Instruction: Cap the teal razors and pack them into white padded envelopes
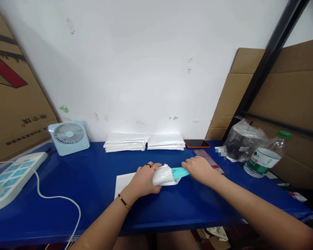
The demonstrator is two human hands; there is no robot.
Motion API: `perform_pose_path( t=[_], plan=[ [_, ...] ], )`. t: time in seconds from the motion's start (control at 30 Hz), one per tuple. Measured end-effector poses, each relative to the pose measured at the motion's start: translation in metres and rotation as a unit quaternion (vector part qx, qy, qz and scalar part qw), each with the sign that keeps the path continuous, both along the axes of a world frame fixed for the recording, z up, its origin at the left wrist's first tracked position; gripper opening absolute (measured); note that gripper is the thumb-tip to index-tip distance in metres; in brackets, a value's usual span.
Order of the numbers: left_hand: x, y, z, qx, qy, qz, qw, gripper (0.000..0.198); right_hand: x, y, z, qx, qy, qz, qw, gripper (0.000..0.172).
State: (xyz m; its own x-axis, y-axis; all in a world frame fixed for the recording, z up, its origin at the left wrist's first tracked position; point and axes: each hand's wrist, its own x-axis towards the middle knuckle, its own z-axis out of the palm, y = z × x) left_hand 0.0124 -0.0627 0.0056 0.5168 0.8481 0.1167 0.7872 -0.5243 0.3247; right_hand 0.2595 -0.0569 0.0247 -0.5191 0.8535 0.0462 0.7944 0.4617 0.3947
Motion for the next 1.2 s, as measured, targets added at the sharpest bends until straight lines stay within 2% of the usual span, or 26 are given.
perform_pose_path(
  t=[0.1, 0.23, 0.5, 0.67, 0.77, 0.83, 0.93, 1.0, 1.1, 1.17, 1.2],
  plan=[
    [0.007, 0.007, 0.001, -0.014, -0.006, -0.009, 1.0, 0.073, -0.008, 0.002, 0.01, -0.004, -0.003, 0.015, 1.0, 0.013],
    [0.006, 0.012, -0.002, -0.022, -0.025, -0.019, 0.999, 0.079, -0.006, 0.001, 0.016, -0.001, -0.014, 0.018, 1.0, 0.013],
    [-0.003, 0.009, -0.001, -0.034, -0.032, -0.032, 0.998, 0.088, 0.007, -0.009, 0.006, 0.055, -0.004, 0.027, 0.998, 0.012],
    [0.002, 0.004, 0.002, -0.027, 0.003, -0.077, 0.997, 0.109, -0.006, -0.007, 0.006, 0.022, 0.0, 0.033, 0.999, 0.01],
    [0.01, 0.004, 0.004, -0.002, 0.017, -0.085, 0.996, 0.105, -0.02, -0.004, 0.007, -0.008, 0.024, 0.037, 0.999, 0.012],
    [0.014, 0.01, 0.007, 0.017, 0.01, -0.091, 0.996, 0.096, -0.031, -0.001, 0.009, -0.038, 0.049, 0.033, 0.998, 0.018],
    [0.018, 0.025, 0.01, 0.032, -0.021, -0.109, 0.993, 0.086, -0.046, 0.011, 0.012, -0.099, 0.096, 0.009, 0.99, 0.048],
    [0.017, 0.035, 0.009, 0.023, -0.024, -0.105, 0.994, 0.084, -0.051, 0.024, 0.014, -0.159, 0.137, 0.028, 0.977, 0.066],
    [0.011, 0.045, 0.0, 0.001, 0.005, -0.084, 0.996, 0.099, -0.043, 0.041, 0.012, -0.238, 0.222, 0.096, 0.941, 0.068],
    [0.006, 0.046, -0.007, -0.011, 0.017, -0.083, 0.996, 0.107, -0.029, 0.046, 0.004, -0.283, 0.307, 0.113, 0.902, 0.068],
    [0.004, 0.045, -0.009, -0.018, 0.017, -0.086, 0.996, 0.107, -0.02, 0.046, -0.002, -0.307, 0.363, 0.108, 0.873, 0.073]
  ],
)
